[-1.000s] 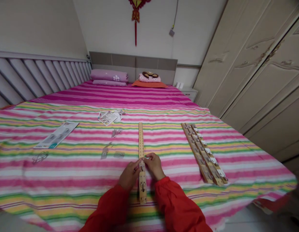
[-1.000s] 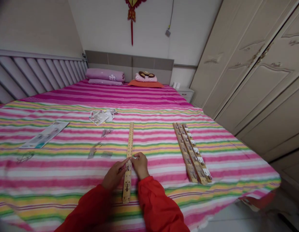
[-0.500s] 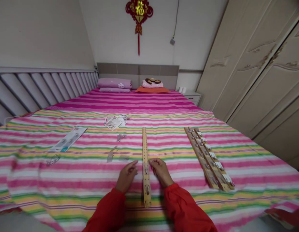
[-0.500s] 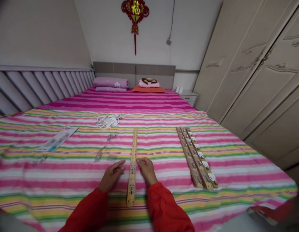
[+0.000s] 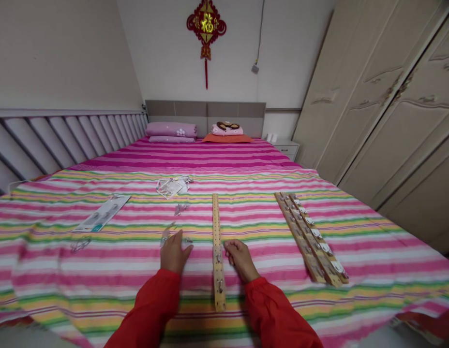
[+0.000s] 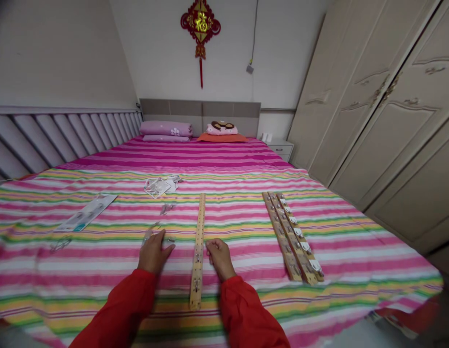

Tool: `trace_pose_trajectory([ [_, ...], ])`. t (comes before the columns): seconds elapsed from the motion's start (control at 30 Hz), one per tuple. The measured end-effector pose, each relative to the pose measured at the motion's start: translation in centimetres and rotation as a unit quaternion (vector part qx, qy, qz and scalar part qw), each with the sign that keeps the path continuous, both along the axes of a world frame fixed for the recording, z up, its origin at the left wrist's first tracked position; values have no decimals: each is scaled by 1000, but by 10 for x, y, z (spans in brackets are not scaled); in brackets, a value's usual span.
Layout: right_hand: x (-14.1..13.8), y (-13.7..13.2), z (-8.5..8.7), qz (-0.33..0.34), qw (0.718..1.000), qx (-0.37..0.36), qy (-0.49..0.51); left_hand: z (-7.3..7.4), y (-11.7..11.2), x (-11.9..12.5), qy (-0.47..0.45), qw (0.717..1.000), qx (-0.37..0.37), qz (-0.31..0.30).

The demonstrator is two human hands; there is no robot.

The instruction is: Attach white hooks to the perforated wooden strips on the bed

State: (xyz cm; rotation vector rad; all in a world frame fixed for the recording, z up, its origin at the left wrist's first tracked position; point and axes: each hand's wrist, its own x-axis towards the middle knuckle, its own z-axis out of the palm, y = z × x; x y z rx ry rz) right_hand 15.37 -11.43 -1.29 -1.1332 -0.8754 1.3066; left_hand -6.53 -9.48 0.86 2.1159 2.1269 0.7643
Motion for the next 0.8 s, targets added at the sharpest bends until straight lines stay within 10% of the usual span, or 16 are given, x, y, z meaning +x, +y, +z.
trace_pose_trajectory([
  [0.37,1,-1,1,-2,1000,-4,5,-2,1,0,-335,941,48,-8],
  [0.8,-9,-6,28,25,996,60,57,61,-9,40,-611,782,-100,-65],
])
